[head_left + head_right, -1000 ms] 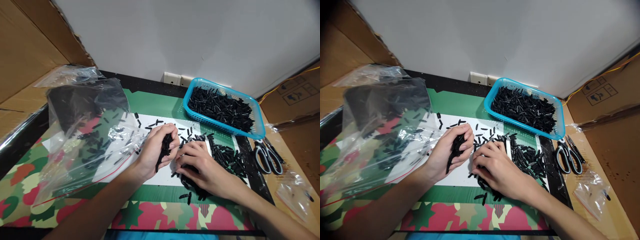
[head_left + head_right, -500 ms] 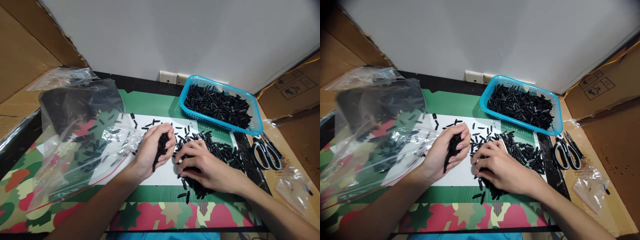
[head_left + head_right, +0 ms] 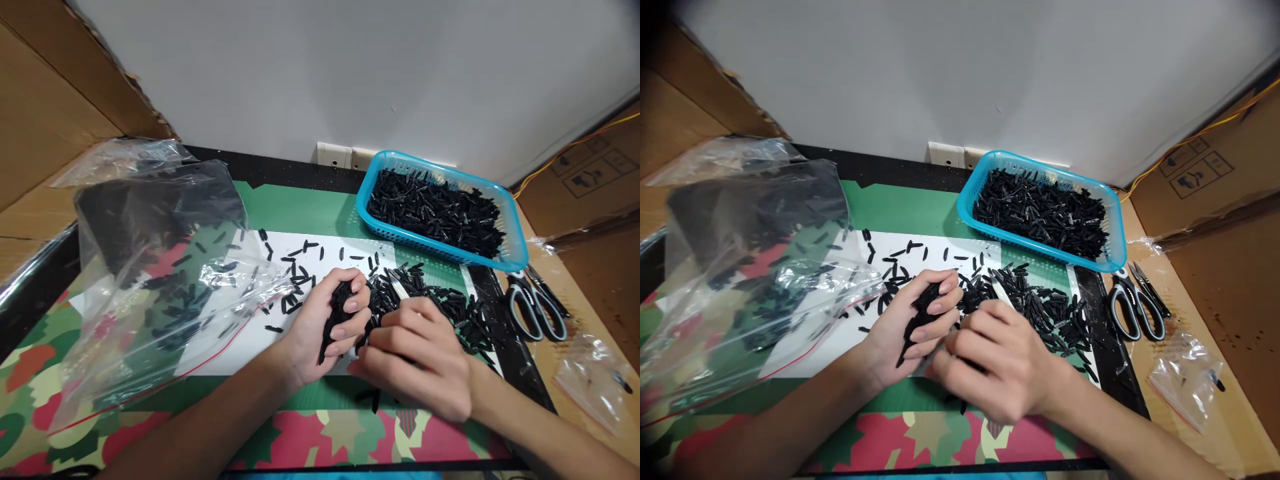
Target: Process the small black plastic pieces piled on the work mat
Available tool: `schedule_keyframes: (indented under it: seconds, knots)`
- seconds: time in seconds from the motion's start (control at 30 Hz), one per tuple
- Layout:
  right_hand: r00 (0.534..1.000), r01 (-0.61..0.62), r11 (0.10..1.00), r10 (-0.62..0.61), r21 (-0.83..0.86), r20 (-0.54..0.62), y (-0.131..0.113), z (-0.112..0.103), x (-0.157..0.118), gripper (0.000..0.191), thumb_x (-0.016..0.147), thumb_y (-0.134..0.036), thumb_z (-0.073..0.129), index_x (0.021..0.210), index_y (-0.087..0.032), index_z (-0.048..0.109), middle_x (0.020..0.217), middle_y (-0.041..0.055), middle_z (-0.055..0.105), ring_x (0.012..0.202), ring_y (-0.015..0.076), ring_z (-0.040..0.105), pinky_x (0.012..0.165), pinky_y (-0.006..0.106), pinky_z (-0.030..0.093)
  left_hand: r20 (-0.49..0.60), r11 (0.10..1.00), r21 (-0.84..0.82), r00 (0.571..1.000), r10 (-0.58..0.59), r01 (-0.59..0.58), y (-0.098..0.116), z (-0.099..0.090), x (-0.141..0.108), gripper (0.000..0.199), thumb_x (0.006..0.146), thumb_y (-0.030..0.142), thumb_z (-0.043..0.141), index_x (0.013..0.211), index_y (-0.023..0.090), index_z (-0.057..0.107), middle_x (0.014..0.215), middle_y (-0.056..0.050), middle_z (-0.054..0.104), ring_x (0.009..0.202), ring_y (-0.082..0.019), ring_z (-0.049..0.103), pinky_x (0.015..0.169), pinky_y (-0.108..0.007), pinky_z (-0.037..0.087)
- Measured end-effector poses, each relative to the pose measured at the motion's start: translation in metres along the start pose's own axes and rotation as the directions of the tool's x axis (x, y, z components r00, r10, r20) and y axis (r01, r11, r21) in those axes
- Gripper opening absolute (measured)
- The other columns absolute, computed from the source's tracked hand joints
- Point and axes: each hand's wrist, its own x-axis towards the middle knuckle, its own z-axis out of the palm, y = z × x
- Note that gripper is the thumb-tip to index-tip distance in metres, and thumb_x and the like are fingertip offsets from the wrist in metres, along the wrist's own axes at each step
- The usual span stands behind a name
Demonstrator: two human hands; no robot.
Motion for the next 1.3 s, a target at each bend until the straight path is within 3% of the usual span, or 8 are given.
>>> schedule_keyframes:
  seconds: [0.17, 0.37, 0.5, 0.67, 0.77, 0.97, 1.1, 1.3]
  knots:
    - [0.983, 0.160, 0.987, -0.158, -0.024, 0.093, -0.009, 0.006, 0.001, 0.022, 0.103, -0.017, 0.061, 0.105, -0.017, 0.083, 0.091, 0.0055, 0.084, 0.080, 0.0208, 0.073, 0.063, 0.038, 0.054, 0.080, 0.987, -0.159, 0.997, -0.001, 0.014, -0.004, 0.002, -0.005, 0.039, 0.111, 0.026, 0.039, 0.078, 0.018, 0.056, 0.066, 0.008, 0.038, 0.037, -0.005, 0.014, 0.025, -0.011, 0.033]
    - [0.995, 0.087, 0.996, -0.086, 0.007, -0.054, -0.008, 0.014, -0.005, 0.036, 0.107, -0.016, 0.046, 0.107, -0.021, 0.081, 0.096, 0.0068, 0.085, 0.084, 0.0230, 0.073, 0.063, 0.040, 0.053, 0.104, 0.981, -0.191, 0.995, -0.011, 0.031, -0.003, 0.001, -0.008, 0.038, 0.112, 0.026, 0.039, 0.080, 0.017, 0.056, 0.067, 0.008, 0.038, 0.037, -0.004, 0.014, 0.025, -0.011, 0.034]
    - [0.999, 0.041, 0.995, -0.042, 0.093, 0.008, -0.004, 0.009, -0.005, 0.038, 0.110, -0.014, 0.040, 0.116, -0.013, 0.078, 0.100, 0.0122, 0.085, 0.084, 0.0241, 0.075, 0.062, 0.040, 0.054, 0.103, 0.981, -0.191, 0.995, -0.004, 0.024, -0.001, 0.003, -0.009, 0.039, 0.112, 0.026, 0.038, 0.078, 0.017, 0.056, 0.066, 0.008, 0.038, 0.036, -0.004, 0.014, 0.024, -0.011, 0.034]
    - [0.984, -0.128, 0.959, 0.155, 0.254, -0.089, -0.003, 0.011, -0.006, 0.021, 0.110, -0.011, 0.055, 0.115, -0.016, 0.075, 0.093, 0.0092, 0.081, 0.074, 0.0190, 0.074, 0.061, 0.032, 0.056, 0.044, 0.987, -0.157, 0.998, 0.047, -0.039, 0.003, 0.006, -0.011, 0.041, 0.112, 0.023, 0.035, 0.077, 0.017, 0.056, 0.066, 0.008, 0.040, 0.036, -0.004, 0.013, 0.023, -0.012, 0.033]
    - [0.922, -0.288, 0.865, 0.366, 0.410, -0.124, -0.003, 0.012, -0.004, 0.008, 0.106, -0.014, 0.068, 0.107, -0.020, 0.074, 0.089, 0.0058, 0.078, 0.078, 0.0185, 0.074, 0.067, 0.030, 0.060, 0.016, 0.991, -0.108, 0.997, 0.081, -0.079, 0.009, 0.003, -0.011, 0.037, 0.111, 0.022, 0.039, 0.077, 0.019, 0.055, 0.066, 0.008, 0.039, 0.036, -0.005, 0.013, 0.023, -0.012, 0.034]
    - [0.650, -0.547, 0.548, 0.755, 0.632, -0.092, 0.011, 0.009, -0.004, 0.006, 0.100, -0.022, 0.078, 0.094, -0.021, 0.077, 0.090, 0.0037, 0.076, 0.068, 0.0146, 0.068, 0.058, 0.026, 0.058, 0.012, 0.993, 0.089, 0.997, 0.077, -0.078, 0.020, -0.001, -0.010, 0.029, 0.106, 0.027, 0.051, 0.079, 0.020, 0.056, 0.062, 0.008, 0.043, 0.036, -0.005, 0.016, 0.023, -0.011, 0.031]
    - [0.590, -0.542, 0.464, 0.804, 0.700, -0.076, 0.020, 0.007, -0.001, 0.011, 0.097, -0.027, 0.081, 0.089, -0.021, 0.078, 0.084, 0.0026, 0.077, 0.060, 0.0122, 0.064, 0.055, 0.023, 0.058, 0.020, 0.950, 0.312, 1.000, 0.014, -0.019, 0.014, -0.001, -0.007, 0.030, 0.106, 0.034, 0.057, 0.079, 0.020, 0.058, 0.060, 0.008, 0.048, 0.034, -0.003, 0.021, 0.023, -0.010, 0.024]
    - [0.547, -0.536, 0.377, 0.837, 0.756, -0.029, 0.022, 0.006, 0.004, 0.018, 0.093, -0.034, 0.086, 0.086, -0.020, 0.078, 0.080, 0.0020, 0.077, 0.056, 0.0114, 0.064, 0.051, 0.022, 0.058, 0.005, 0.855, 0.512, 0.996, 0.091, -0.081, 0.002, 0.000, -0.005, 0.039, 0.107, 0.048, 0.060, 0.079, 0.020, 0.056, 0.057, 0.008, 0.049, 0.032, -0.003, 0.027, 0.025, -0.008, 0.021]
